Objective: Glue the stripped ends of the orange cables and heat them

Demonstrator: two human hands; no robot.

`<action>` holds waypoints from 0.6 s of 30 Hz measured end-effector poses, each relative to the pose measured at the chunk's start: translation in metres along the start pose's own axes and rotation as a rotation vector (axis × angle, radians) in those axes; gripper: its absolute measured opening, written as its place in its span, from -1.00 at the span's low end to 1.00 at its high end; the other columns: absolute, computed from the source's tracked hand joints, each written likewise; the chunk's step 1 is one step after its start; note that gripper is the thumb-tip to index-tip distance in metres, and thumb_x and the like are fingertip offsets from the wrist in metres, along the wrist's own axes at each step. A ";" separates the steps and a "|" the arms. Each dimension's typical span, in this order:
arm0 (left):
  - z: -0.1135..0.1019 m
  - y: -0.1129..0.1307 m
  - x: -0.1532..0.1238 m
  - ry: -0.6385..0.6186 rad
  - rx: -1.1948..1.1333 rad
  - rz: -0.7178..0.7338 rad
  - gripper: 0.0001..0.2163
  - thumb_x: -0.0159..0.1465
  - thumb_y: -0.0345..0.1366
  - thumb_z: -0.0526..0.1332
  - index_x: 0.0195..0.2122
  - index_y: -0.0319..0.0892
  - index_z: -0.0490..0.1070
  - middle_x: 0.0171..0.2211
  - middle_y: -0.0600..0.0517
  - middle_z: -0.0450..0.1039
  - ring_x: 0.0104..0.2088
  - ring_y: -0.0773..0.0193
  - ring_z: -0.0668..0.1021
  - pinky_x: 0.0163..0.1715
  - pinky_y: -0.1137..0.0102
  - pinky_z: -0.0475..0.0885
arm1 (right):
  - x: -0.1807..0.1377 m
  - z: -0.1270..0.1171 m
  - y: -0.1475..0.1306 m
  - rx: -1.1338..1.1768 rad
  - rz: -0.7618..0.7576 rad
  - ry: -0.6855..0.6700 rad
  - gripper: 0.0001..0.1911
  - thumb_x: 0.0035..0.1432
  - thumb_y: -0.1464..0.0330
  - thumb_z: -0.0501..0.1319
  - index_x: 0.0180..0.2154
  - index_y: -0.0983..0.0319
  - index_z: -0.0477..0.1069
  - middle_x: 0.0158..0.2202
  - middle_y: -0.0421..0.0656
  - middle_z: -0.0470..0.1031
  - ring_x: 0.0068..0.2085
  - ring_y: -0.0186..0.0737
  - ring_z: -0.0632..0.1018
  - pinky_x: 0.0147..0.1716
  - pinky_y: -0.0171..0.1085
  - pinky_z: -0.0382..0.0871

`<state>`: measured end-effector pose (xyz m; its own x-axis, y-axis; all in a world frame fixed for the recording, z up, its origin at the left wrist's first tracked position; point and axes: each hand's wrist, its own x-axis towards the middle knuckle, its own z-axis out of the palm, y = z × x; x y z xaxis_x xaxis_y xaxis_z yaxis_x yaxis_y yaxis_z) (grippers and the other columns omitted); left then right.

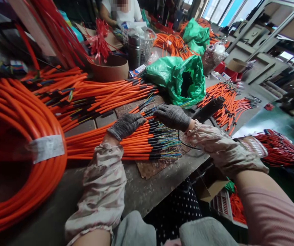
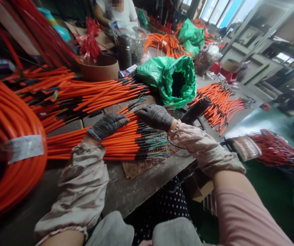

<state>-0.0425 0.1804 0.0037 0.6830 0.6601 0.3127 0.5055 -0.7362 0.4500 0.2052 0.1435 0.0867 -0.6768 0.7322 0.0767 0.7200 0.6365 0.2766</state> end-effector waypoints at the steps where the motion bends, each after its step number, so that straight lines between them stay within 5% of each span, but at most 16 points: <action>1: 0.001 -0.002 0.000 0.012 -0.009 0.015 -0.65 0.41 -0.26 0.03 -0.13 -0.13 0.65 -0.13 -0.11 0.64 -0.05 0.06 0.62 0.08 0.20 0.48 | 0.000 0.000 0.001 0.019 -0.003 -0.004 -0.59 0.55 0.20 0.02 0.13 0.24 0.53 0.01 0.08 0.62 -0.08 -0.02 0.55 -0.22 -0.16 0.24; 8: 0.007 -0.014 0.000 0.141 -0.004 0.215 -0.66 0.47 -0.20 0.05 -0.15 -0.14 0.64 -0.18 -0.08 0.66 -0.16 0.14 0.63 -0.04 0.27 0.52 | -0.002 0.008 0.014 0.128 -0.075 0.047 -0.63 0.54 0.20 0.05 -0.02 0.30 0.53 -0.08 0.05 0.61 -0.14 -0.08 0.54 -0.19 -0.19 0.31; 13: 0.009 -0.012 -0.001 0.150 -0.038 0.154 -0.65 0.47 -0.21 0.04 -0.16 -0.16 0.64 -0.28 -0.06 0.63 -0.23 0.14 0.63 -0.11 0.27 0.53 | -0.012 0.005 0.028 0.235 -0.103 0.109 -0.64 0.47 0.18 0.21 0.11 0.30 0.47 0.02 0.09 0.58 -0.05 -0.04 0.57 -0.08 -0.14 0.42; 18: 0.007 -0.014 -0.001 0.132 -0.050 0.163 -0.60 0.46 -0.13 0.01 -0.12 -0.15 0.65 -0.16 -0.11 0.67 -0.13 0.10 0.64 -0.05 0.24 0.54 | -0.020 -0.001 0.033 0.035 -0.069 0.065 -0.73 0.51 0.32 0.11 0.00 0.26 0.57 -0.11 0.02 0.62 -0.14 -0.09 0.57 -0.20 -0.20 0.34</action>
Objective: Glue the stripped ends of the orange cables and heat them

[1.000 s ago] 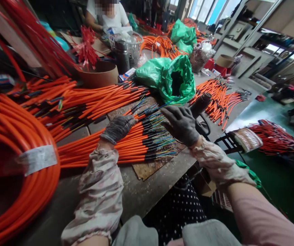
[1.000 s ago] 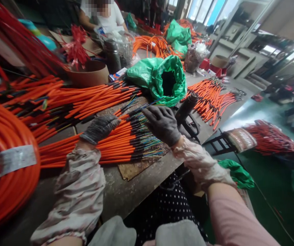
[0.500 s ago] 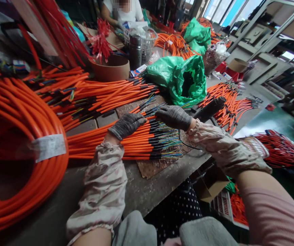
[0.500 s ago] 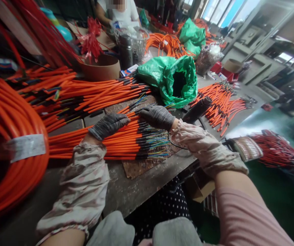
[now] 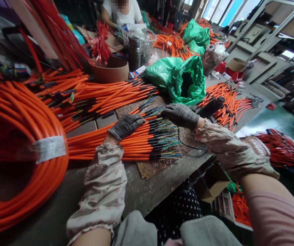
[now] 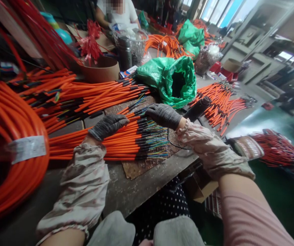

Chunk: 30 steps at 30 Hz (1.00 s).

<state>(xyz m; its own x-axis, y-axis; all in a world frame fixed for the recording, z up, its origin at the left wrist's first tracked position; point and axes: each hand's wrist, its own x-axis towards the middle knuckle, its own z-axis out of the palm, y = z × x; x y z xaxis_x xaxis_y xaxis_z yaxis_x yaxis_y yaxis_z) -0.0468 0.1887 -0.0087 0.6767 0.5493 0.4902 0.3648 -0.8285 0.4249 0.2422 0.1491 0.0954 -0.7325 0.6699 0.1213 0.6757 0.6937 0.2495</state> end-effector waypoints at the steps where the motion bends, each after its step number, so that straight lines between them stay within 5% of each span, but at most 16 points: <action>1: -0.001 0.000 0.000 -0.009 -0.014 -0.023 -0.59 0.46 -0.10 0.01 -0.13 -0.15 0.64 -0.16 -0.11 0.67 -0.13 0.10 0.64 -0.04 0.25 0.54 | 0.000 -0.001 0.000 -0.034 0.005 -0.015 -0.73 0.51 0.32 0.12 -0.01 0.26 0.57 -0.12 0.03 0.62 -0.15 -0.09 0.56 -0.22 -0.21 0.31; 7: 0.000 0.002 0.001 0.003 -0.037 -0.259 -0.61 0.44 -0.04 0.08 -0.10 -0.15 0.63 -0.12 -0.07 0.68 -0.05 0.07 0.66 0.08 0.23 0.52 | 0.007 -0.003 0.004 -0.113 0.087 -0.071 -0.63 0.53 0.33 0.03 0.03 0.25 0.59 -0.06 0.07 0.65 -0.08 0.00 0.58 -0.13 -0.12 0.34; 11: 0.007 -0.008 0.002 0.153 0.171 -0.447 -0.58 0.40 -0.23 0.07 0.19 -0.19 0.52 0.18 -0.13 0.57 0.21 0.01 0.55 0.32 0.12 0.38 | -0.005 0.001 0.001 -0.080 0.228 0.141 -0.49 0.50 0.21 0.09 0.38 0.18 0.34 0.36 0.08 0.41 0.32 0.18 0.40 0.26 0.12 0.23; 13: 0.010 -0.013 0.001 0.192 0.299 -0.547 -0.54 0.33 -0.29 0.12 0.23 -0.22 0.49 0.24 -0.18 0.52 0.26 -0.06 0.51 0.36 0.06 0.33 | -0.021 0.006 -0.005 -0.044 0.337 0.212 -0.40 0.48 0.15 0.10 0.43 0.22 0.27 0.41 0.10 0.34 0.36 0.19 0.34 0.32 0.13 0.19; 20: 0.016 -0.013 0.002 -0.156 0.192 -0.526 -0.74 0.24 -0.21 0.25 -0.11 -0.09 0.66 -0.05 -0.04 0.67 0.03 -0.01 0.64 0.15 0.20 0.50 | -0.127 0.038 -0.018 0.013 0.779 0.049 -0.56 0.45 0.15 0.05 0.04 0.23 0.59 0.07 0.10 0.61 0.04 0.17 0.55 0.05 0.05 0.44; 25: 0.018 -0.012 0.002 -0.221 0.169 -0.543 -0.72 0.21 -0.21 0.28 -0.07 -0.05 0.64 -0.05 0.00 0.66 -0.01 0.02 0.66 0.09 0.23 0.53 | -0.194 0.065 -0.008 -0.033 1.040 -0.018 -0.38 0.36 0.17 0.09 0.32 0.37 0.36 0.28 0.26 0.40 0.29 0.32 0.39 0.24 0.20 0.35; 27: 0.018 -0.013 0.001 -0.209 0.186 -0.558 -0.70 0.22 -0.21 0.26 -0.05 -0.09 0.62 -0.01 -0.02 0.65 0.02 0.02 0.65 0.13 0.23 0.51 | -0.201 0.075 -0.003 -0.022 1.112 -0.035 -0.27 0.35 0.17 0.10 0.40 0.46 0.19 0.37 0.34 0.27 0.37 0.37 0.31 0.25 0.22 0.33; 30: 0.017 -0.015 0.000 -0.179 0.208 -0.560 -0.67 0.24 -0.21 0.24 -0.02 -0.14 0.62 0.05 -0.08 0.63 0.07 -0.02 0.62 0.21 0.21 0.47 | -0.195 0.089 0.010 0.036 1.284 -0.090 -0.13 0.26 0.19 0.19 0.45 0.51 0.06 0.30 0.41 0.32 0.28 0.42 0.40 0.18 0.24 0.38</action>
<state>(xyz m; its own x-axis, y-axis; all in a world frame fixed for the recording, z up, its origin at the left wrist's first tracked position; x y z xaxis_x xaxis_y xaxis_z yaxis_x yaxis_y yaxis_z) -0.0411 0.1991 -0.0280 0.4368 0.8947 0.0932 0.7998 -0.4337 0.4150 0.3996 0.0486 -0.0109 0.4481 0.8739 0.1885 0.8916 -0.4522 -0.0229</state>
